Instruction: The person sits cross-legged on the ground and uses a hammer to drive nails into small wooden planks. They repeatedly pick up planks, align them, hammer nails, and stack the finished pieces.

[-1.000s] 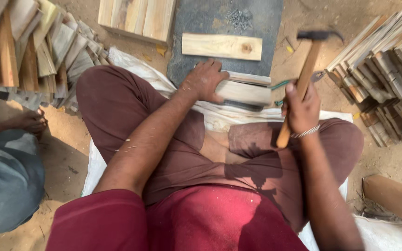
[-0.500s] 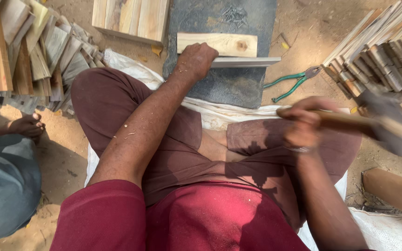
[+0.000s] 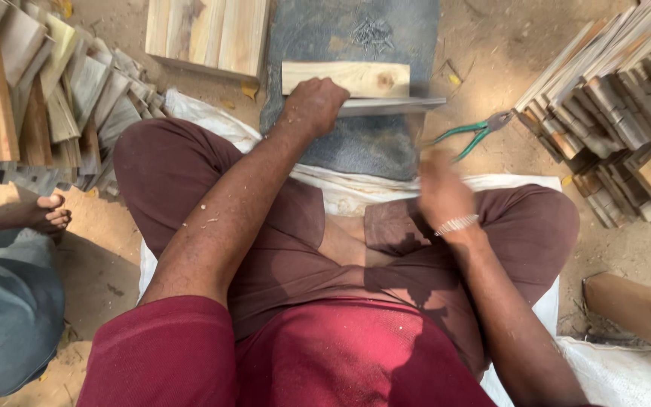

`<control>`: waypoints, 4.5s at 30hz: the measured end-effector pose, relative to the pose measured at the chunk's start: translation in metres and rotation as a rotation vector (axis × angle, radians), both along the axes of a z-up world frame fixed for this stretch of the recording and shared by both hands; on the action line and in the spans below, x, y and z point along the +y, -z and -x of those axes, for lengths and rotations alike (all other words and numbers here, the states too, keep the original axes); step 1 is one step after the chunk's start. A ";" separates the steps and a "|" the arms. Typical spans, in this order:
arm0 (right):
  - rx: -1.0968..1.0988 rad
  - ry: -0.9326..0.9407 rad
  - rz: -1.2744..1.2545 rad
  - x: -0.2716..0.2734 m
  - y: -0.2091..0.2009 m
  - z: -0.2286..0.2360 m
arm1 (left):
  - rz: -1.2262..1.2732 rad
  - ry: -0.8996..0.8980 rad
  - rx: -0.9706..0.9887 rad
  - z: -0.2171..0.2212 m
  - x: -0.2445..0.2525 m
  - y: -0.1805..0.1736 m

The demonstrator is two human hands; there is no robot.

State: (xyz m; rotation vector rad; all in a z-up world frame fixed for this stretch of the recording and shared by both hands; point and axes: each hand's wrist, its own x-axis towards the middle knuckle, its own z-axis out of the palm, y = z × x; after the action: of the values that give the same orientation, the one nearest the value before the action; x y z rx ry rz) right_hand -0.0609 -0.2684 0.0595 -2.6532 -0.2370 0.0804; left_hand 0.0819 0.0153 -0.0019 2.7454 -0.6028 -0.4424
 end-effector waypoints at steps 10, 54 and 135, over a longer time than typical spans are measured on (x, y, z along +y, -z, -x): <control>0.214 0.428 -0.630 -0.004 -0.014 0.017 | 0.032 -0.058 -0.574 0.069 -0.019 -0.005; 0.434 0.270 -0.042 0.014 -0.002 0.006 | 0.025 -0.120 -0.331 -0.118 -0.043 0.073; -0.070 0.141 -0.172 0.016 -0.042 0.039 | 0.670 -0.180 -0.284 0.066 -0.044 -0.011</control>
State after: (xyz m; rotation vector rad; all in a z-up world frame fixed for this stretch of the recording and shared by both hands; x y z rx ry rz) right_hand -0.1003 -0.2520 0.1011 -2.4951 -0.0754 -0.0749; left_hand 0.0164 -0.0289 0.0086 2.1905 -0.4535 0.1765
